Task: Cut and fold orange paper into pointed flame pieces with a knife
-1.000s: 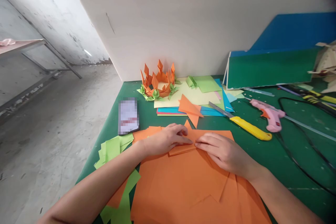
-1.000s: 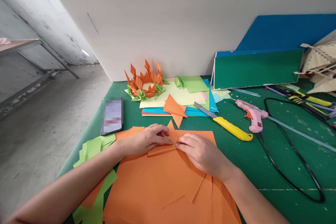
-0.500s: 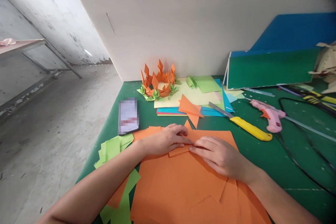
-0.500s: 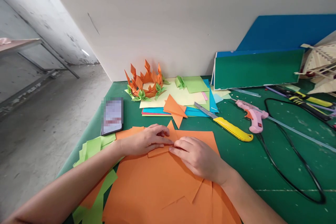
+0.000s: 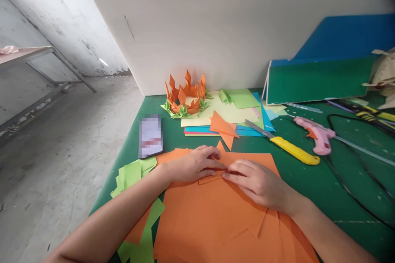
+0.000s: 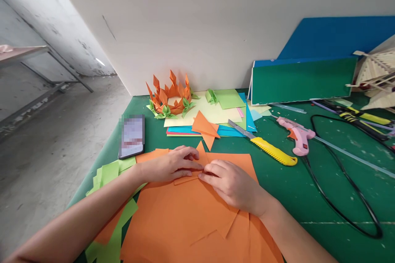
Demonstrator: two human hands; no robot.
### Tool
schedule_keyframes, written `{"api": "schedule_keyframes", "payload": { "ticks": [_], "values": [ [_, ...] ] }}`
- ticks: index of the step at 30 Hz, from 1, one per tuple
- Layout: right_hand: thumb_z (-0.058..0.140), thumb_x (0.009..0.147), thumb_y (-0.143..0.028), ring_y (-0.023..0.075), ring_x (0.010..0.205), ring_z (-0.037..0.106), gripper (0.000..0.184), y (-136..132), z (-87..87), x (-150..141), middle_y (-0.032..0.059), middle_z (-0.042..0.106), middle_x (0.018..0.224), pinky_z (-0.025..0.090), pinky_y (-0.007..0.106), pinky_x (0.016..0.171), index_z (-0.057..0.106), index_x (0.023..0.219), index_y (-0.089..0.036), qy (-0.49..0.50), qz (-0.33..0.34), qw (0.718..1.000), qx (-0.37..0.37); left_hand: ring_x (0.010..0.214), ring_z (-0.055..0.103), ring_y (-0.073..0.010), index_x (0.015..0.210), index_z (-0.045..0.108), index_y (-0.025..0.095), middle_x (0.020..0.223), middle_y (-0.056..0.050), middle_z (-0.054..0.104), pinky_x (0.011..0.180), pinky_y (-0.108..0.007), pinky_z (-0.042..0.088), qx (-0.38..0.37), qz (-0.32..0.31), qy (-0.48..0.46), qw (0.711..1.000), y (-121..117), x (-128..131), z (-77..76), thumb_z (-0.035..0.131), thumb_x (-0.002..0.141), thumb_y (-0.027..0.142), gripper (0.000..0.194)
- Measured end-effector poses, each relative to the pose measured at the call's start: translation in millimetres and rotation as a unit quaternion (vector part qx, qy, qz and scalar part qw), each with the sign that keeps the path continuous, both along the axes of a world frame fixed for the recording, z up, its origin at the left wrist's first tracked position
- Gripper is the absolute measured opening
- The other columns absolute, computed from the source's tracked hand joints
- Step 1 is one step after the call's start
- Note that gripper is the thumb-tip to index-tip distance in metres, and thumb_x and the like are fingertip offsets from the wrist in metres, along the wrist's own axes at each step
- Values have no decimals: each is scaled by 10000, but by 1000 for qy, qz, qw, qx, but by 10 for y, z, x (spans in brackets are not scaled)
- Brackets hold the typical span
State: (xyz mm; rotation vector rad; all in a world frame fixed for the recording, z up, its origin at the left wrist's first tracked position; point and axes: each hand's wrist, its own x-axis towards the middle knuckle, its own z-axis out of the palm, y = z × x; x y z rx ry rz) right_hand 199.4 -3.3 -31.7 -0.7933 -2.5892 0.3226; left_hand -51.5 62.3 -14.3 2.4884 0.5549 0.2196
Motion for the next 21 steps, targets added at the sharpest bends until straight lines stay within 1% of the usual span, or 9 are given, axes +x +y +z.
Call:
{"api": "schedule_keyframes", "payload": {
  "ticks": [8, 11, 15, 21],
  "values": [
    [401, 969, -112, 225, 971, 598, 362, 9, 20, 18, 116, 656, 1046, 538, 389, 822, 612, 1258, -169, 0, -1, 1000, -2, 1098, 513, -214, 1228, 648, 304, 1196, -84, 510, 980, -345, 439, 2, 0, -6, 1000, -3, -4, -23, 457, 996, 302, 300],
    [408, 957, -105, 228, 977, 605, 352, 16, 57, 78, 114, 664, 1048, 544, 390, 829, 641, 1210, -175, -2, -7, 1000, -13, 1114, 514, -224, 1215, 656, 297, 1200, -87, 523, 983, -353, 444, -2, 2, -14, 1000, -2, -6, -25, 472, 988, 291, 293],
    [417, 938, -91, 226, 955, 607, 335, 21, 119, 135, 101, 664, 997, 546, 394, 826, 677, 1125, -187, 1, -22, 999, -33, 1122, 515, -227, 1209, 660, 286, 1210, -88, 525, 986, -356, 445, -4, 3, -10, 1000, -3, -6, -15, 479, 983, 280, 290],
    [430, 925, -86, 224, 953, 613, 337, 15, 133, 124, 101, 669, 1006, 551, 391, 825, 679, 1127, -189, 1, -18, 1000, -25, 1126, 514, -226, 1225, 652, 298, 1216, -85, 523, 993, -362, 444, -6, 4, -12, 1000, -3, -15, -25, 480, 985, 292, 296]
  ]
}}
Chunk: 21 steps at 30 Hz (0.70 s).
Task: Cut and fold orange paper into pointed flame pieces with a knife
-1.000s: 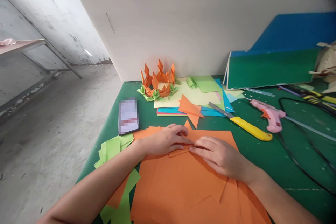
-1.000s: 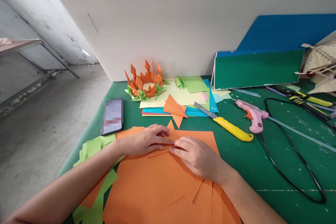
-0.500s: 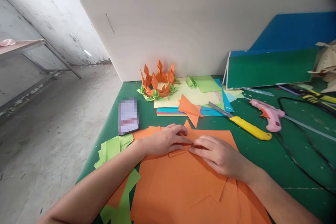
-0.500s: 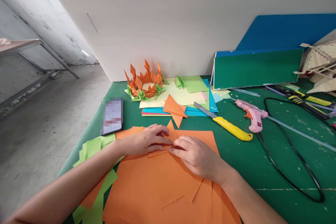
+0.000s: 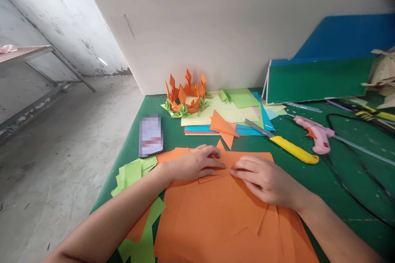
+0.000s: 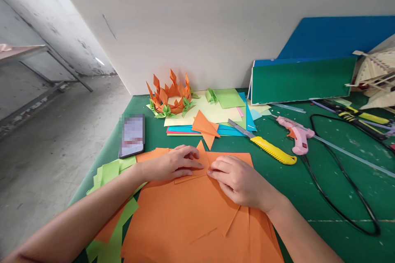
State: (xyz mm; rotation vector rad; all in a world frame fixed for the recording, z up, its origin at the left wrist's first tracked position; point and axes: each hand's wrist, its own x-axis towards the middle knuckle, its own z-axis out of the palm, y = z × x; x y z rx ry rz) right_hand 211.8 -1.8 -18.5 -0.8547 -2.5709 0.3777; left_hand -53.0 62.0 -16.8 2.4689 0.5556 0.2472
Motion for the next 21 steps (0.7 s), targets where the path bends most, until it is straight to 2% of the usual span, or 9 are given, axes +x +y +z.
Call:
{"api": "schedule_keyframes", "payload": {
  "ticks": [7, 13, 21],
  "values": [
    [385, 949, -95, 234, 965, 604, 366, -22, -55, -163, 123, 679, 1026, 546, 409, 826, 639, 1206, -153, 0, 34, 999, 30, 1092, 524, -221, 1188, 666, 277, 1192, -91, 519, 977, -364, 444, 4, -3, -9, 1000, -2, 2, -24, 464, 992, 304, 283],
    [366, 951, -76, 235, 957, 577, 375, -42, -79, -398, 130, 681, 1063, 525, 399, 835, 613, 1230, -119, -4, 71, 997, 26, 1074, 520, -212, 1021, 700, 237, 1184, -80, 524, 979, -350, 434, 2, -1, -5, 1000, -3, 26, -5, 465, 989, 280, 241],
    [390, 941, -98, 245, 1034, 519, 442, -118, -137, -613, 99, 658, 1123, 479, 410, 899, 531, 1352, -177, -36, 63, 997, 1, 1089, 515, -205, 975, 685, 220, 1209, -78, 511, 975, -336, 430, 17, -4, 2, 1000, -16, 18, 7, 434, 983, 182, 254]
  ]
}}
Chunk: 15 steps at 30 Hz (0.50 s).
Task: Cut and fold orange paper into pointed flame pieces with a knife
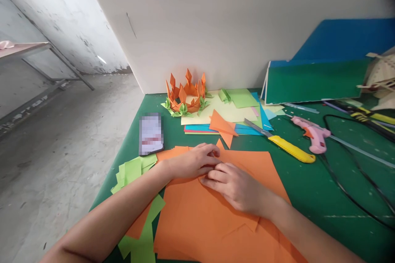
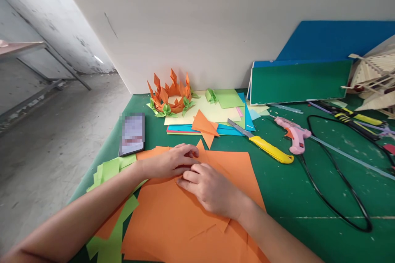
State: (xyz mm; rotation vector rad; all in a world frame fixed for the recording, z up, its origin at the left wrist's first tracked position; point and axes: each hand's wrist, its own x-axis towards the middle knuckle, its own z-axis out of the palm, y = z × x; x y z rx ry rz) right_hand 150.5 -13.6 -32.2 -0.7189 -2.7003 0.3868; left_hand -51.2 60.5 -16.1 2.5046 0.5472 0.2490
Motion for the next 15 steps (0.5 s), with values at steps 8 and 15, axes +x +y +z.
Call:
{"api": "schedule_keyframes", "payload": {
  "ticks": [8, 15],
  "values": [
    [424, 943, -120, 242, 1062, 499, 463, -9, -19, 51, 80, 618, 1182, 460, 417, 918, 534, 1368, -266, 1, -12, 1000, -20, 1091, 508, -203, 998, 678, 226, 1199, -75, 503, 972, -337, 425, -7, -3, -8, 1000, 7, 0, -24, 432, 992, 205, 248],
    [354, 919, -49, 232, 994, 536, 426, 10, 12, 193, 124, 648, 1090, 489, 383, 888, 616, 1244, -133, 45, -16, 999, -15, 1071, 522, -207, 1042, 687, 245, 1182, -76, 508, 971, -347, 432, -14, 3, -21, 1000, 5, -12, -40, 441, 999, 299, 255]
  ]
}}
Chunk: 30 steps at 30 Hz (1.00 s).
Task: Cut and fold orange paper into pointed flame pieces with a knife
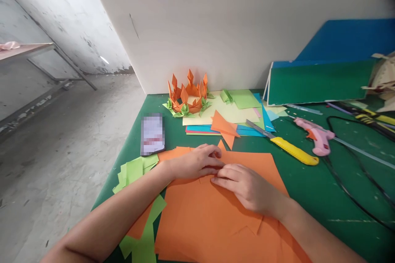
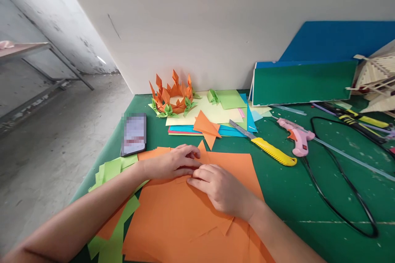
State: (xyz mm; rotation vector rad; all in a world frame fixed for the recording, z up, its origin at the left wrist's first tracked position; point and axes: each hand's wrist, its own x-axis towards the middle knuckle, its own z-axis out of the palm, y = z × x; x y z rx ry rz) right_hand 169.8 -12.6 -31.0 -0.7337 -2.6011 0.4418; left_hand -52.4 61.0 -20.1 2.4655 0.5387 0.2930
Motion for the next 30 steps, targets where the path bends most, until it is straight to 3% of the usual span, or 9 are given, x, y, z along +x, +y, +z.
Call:
{"api": "schedule_keyframes", "payload": {
  "ticks": [6, 12, 17, 20, 24, 26, 30],
  "values": [
    [356, 929, -70, 218, 851, 537, 398, 44, 6, 77, 103, 657, 935, 495, 363, 745, 680, 1143, -158, 0, -28, 1000, 1, 1086, 521, -215, 1071, 688, 250, 1187, -80, 505, 974, -353, 436, -1, -2, 18, 1000, 2, 5, 27, 467, 990, 290, 239],
    [367, 834, -7, 205, 795, 579, 415, 107, 36, 383, 84, 666, 836, 485, 333, 671, 735, 929, -174, -9, -88, 996, -25, 1134, 504, -232, 1201, 653, 299, 1223, -78, 504, 993, -361, 437, -8, 3, 29, 1000, 8, -5, 18, 493, 975, 265, 280],
    [367, 823, 5, 198, 741, 583, 382, 144, 115, 618, 67, 656, 779, 466, 328, 643, 690, 751, -187, -32, -150, 987, 38, 1149, 500, -230, 1213, 649, 300, 1234, -76, 503, 1012, -364, 431, -16, 5, 31, 999, 8, -9, 41, 484, 979, 273, 288],
    [393, 877, -44, 240, 902, 600, 331, 199, 139, 759, 99, 672, 942, 489, 368, 776, 693, 925, -175, -18, -255, 959, 123, 1168, 489, -244, 1223, 639, 295, 1251, -78, 499, 997, -370, 437, -18, 5, 41, 999, 4, -10, 64, 539, 956, 338, 289],
    [455, 949, -245, 326, 1068, 568, 352, 293, 58, 961, 159, 623, 1173, 473, 442, 881, 577, 1258, -128, -78, -423, 886, 175, 1194, 468, -270, 1278, 583, 287, 1299, -81, 493, 983, -386, 441, -13, 6, 47, 999, -6, -11, 78, 640, 880, 451, 435],
    [456, 955, -299, 343, 1025, 580, 405, 325, -9, 1037, 180, 630, 1151, 483, 451, 847, 547, 1287, -86, -125, -454, 866, 167, 1211, 457, -277, 1309, 539, 270, 1331, -90, 486, 1003, -402, 425, -7, 8, 42, 999, -12, -12, 78, 646, 872, 463, 490],
    [402, 967, -254, 342, 1000, 586, 413, 351, -100, 1107, 185, 646, 1140, 486, 452, 839, 543, 1308, -67, -166, -474, 850, 162, 1194, 473, -273, 1327, 477, 248, 1332, -112, 497, 1008, -402, 412, -2, 4, 22, 1000, -24, -14, 82, 637, 882, 451, 514]
  ]
}}
